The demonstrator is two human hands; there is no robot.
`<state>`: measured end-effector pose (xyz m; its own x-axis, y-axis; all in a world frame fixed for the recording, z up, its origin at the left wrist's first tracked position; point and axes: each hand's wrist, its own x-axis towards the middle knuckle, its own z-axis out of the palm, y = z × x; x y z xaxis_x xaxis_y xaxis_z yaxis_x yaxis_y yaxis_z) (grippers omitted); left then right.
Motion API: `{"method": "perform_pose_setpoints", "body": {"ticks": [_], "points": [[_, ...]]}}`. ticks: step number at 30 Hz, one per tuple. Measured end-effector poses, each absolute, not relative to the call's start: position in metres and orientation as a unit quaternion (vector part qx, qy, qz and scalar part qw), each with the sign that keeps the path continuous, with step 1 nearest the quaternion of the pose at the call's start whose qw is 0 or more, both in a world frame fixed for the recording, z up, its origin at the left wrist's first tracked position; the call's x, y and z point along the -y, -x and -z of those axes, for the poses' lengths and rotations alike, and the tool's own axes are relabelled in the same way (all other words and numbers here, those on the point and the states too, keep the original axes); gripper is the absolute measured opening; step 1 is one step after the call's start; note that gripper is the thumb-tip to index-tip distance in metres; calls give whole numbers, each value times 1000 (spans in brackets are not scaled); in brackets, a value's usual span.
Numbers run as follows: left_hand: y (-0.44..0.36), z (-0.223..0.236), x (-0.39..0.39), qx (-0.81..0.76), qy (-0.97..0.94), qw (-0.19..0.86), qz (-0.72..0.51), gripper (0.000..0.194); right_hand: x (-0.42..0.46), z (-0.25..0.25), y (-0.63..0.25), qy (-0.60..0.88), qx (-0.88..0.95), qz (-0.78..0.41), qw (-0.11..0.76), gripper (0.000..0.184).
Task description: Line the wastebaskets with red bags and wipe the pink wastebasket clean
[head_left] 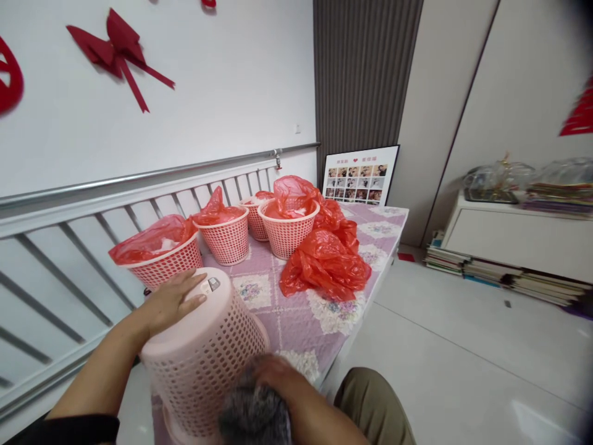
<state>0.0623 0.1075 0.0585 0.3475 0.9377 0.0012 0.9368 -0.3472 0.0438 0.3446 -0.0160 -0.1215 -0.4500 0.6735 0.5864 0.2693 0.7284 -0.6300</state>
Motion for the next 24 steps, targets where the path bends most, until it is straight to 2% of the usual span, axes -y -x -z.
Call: {"method": "perform_pose_setpoints", "body": {"ticks": [3,6,9,13,19,24], "points": [[-62,-56,-109,-569,-822,11,-9,81,-1,69,-348,291,782,-173,523,26],[-61,-55,-111,-572,-820,11,-11,82,-23,47,-334,285,775,-84,558,36],[-61,-55,-111,-575,-818,12,-11,82,-39,59,-313,256,798,-34,544,34],[-64,-57,-108,-581,-814,13,-5,81,-42,108,-301,280,777,-25,563,22],[-69,-61,-105,-590,-807,26,3,83,-20,180,-325,355,804,-91,468,19],[-69,-62,-105,-592,-805,34,3,82,-13,197,-352,405,843,-78,345,20]]}}
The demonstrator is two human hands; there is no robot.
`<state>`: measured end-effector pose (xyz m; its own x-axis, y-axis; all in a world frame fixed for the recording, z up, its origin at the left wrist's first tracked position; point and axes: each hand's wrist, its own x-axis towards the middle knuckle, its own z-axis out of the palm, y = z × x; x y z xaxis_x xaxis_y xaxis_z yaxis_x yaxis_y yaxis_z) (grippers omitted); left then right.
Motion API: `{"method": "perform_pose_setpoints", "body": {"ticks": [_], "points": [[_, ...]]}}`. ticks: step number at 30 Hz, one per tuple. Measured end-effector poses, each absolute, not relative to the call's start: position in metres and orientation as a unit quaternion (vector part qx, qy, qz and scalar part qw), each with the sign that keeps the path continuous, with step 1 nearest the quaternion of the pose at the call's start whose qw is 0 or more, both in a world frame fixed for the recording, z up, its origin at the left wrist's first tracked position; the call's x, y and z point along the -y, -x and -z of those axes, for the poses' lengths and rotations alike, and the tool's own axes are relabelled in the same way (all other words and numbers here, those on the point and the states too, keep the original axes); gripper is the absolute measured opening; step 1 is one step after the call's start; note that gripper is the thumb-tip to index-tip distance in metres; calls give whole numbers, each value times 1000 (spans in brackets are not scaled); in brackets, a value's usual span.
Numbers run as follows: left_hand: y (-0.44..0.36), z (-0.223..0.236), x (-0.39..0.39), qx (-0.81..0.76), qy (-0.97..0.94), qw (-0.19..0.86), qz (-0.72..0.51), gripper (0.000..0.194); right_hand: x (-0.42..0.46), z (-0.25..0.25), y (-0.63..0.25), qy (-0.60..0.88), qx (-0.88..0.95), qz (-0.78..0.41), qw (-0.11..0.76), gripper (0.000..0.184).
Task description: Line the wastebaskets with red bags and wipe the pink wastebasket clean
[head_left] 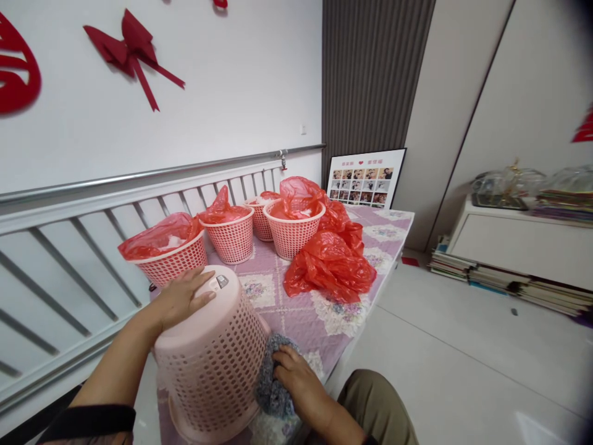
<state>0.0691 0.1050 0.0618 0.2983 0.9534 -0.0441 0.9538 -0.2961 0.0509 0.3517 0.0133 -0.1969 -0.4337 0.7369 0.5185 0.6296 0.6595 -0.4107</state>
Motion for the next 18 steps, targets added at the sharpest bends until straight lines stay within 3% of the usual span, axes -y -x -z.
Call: {"method": "perform_pose_setpoints", "body": {"ticks": [3,7,11,15,18], "points": [[-70,-62,-104,-592,-806,31,2,81,-15,181,-364,376,852,-106,348,25],[-70,-63,-104,-589,-808,29,0,80,-19,136,-363,361,790,-127,480,31],[-70,-64,-104,-587,-809,29,-2,81,-22,83,-335,347,741,-68,571,32],[-69,-61,-106,-585,-811,27,-5,81,-23,64,-300,291,777,0,558,44],[-67,-59,-106,-584,-811,25,-11,80,-18,89,-287,280,799,21,532,46]]}}
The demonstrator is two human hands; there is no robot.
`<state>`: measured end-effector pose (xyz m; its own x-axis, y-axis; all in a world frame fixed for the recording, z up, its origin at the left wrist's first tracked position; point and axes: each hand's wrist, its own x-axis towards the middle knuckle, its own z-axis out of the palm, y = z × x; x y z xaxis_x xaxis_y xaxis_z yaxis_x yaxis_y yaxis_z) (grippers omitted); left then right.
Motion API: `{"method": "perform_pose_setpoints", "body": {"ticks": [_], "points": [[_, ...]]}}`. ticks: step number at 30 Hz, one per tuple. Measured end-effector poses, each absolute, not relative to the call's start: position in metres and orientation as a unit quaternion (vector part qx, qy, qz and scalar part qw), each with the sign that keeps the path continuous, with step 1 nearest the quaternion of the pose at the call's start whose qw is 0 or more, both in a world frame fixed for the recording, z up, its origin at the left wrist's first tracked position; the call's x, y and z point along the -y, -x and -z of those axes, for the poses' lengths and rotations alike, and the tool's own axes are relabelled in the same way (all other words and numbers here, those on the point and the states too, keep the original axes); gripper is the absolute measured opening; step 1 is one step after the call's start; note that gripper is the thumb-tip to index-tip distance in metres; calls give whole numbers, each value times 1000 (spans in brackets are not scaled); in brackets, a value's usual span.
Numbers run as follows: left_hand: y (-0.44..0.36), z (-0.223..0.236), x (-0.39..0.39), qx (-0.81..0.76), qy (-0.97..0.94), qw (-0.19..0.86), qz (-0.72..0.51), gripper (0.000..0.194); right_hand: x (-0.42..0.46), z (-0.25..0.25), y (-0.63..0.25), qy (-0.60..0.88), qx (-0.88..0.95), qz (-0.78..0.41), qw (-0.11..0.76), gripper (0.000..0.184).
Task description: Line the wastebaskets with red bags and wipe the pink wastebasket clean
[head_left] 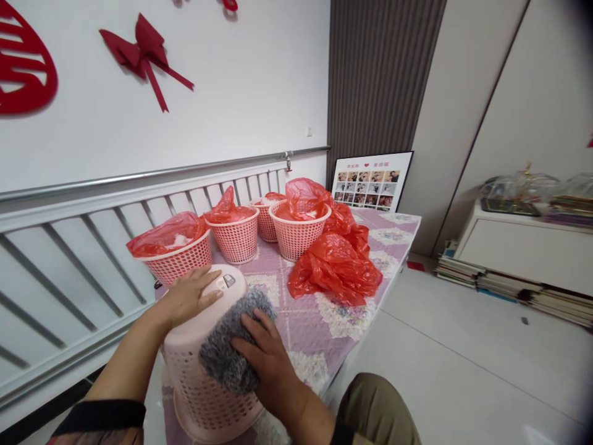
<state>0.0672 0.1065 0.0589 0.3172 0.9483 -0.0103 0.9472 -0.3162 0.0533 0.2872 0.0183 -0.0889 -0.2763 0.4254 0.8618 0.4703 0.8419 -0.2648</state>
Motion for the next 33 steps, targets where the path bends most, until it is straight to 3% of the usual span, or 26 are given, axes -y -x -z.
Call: {"method": "perform_pose_setpoints", "body": {"ticks": [5,9,13,16,18,21,26,29,33], "points": [[-66,-58,-108,-585,-811,28,-14,78,-3,162,-297,322,814,10,484,24],[-65,-57,-108,-582,-812,30,-14,80,8,202,-314,365,850,7,379,14],[-66,-58,-107,-582,-812,32,-14,80,14,207,-335,412,868,-30,274,9],[-68,-60,-105,-586,-809,34,-15,79,15,186,-349,444,857,-110,237,18],[-69,-61,-104,-589,-808,35,-16,78,15,164,-353,463,837,-149,251,31],[-69,-62,-103,-591,-806,35,-16,78,13,127,-347,453,811,-111,352,46],[-70,-62,-103,-590,-806,34,-15,78,11,69,-306,375,765,60,520,46],[-70,-62,-103,-592,-805,32,-15,77,13,59,-277,337,783,111,511,43],[-69,-61,-103,-590,-806,34,-17,76,17,97,-253,287,810,159,487,22]]}}
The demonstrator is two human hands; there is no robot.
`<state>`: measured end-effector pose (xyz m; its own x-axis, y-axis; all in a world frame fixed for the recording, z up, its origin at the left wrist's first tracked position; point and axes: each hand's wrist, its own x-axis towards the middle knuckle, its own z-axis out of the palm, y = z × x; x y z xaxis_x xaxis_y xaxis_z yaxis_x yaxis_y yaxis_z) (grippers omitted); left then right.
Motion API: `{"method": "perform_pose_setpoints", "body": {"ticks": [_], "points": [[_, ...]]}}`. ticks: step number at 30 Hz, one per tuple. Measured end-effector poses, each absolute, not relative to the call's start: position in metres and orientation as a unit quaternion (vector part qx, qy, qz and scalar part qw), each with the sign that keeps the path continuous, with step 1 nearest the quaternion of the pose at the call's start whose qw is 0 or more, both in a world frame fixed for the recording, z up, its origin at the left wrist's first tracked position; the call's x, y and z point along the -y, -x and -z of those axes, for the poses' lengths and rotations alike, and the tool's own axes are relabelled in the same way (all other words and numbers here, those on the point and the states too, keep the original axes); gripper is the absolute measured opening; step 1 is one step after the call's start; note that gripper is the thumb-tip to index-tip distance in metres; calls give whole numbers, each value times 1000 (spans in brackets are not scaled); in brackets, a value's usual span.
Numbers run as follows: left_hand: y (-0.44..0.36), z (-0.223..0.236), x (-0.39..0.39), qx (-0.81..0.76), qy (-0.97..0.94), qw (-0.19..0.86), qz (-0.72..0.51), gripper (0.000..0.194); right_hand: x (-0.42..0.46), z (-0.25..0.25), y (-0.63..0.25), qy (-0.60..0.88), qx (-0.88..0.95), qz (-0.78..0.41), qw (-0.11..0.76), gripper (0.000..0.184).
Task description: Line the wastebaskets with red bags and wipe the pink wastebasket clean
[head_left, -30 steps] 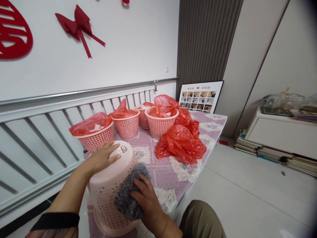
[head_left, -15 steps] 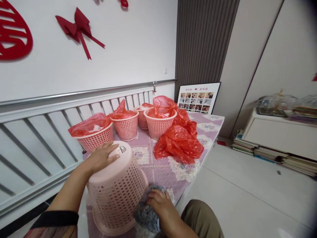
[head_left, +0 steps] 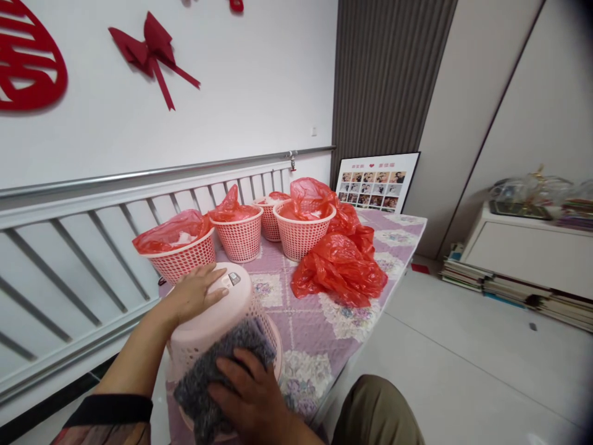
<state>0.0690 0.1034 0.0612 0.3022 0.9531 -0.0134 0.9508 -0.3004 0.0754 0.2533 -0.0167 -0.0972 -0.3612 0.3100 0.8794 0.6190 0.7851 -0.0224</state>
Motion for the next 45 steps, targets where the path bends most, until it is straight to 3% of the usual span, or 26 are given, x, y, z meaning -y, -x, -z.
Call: {"method": "perform_pose_setpoints", "body": {"ticks": [3,8,12,16,17,21,24,27,31,35,41,45], "points": [[-67,-59,-105,-582,-812,37,-19,77,21,145,-251,280,820,166,471,13],[-65,-58,-107,-586,-809,38,-17,79,29,206,-260,305,823,127,462,32],[-67,-59,-105,-587,-808,39,-14,78,29,220,-283,318,840,97,430,33],[-69,-62,-103,-593,-804,36,-12,77,21,187,-323,348,854,30,385,6],[-70,-62,-102,-594,-804,35,-12,77,18,172,-333,357,849,-3,390,7],[-70,-62,-103,-594,-804,35,-11,78,3,103,-354,341,796,-49,497,40],[-69,-60,-105,-592,-805,33,-11,79,-11,64,-342,325,756,7,569,44],[-68,-59,-106,-589,-808,28,-13,79,-21,50,-315,299,756,33,581,47],[-68,-60,-104,-586,-810,26,-15,77,-21,74,-285,283,780,50,556,44],[-70,-62,-103,-589,-807,31,-15,78,-8,127,-286,314,786,24,532,23],[-70,-64,-102,-595,-803,41,-6,80,13,191,-316,393,851,-15,349,6],[-71,-65,-101,-595,-803,41,-1,80,12,202,-342,409,870,-19,275,8]]}}
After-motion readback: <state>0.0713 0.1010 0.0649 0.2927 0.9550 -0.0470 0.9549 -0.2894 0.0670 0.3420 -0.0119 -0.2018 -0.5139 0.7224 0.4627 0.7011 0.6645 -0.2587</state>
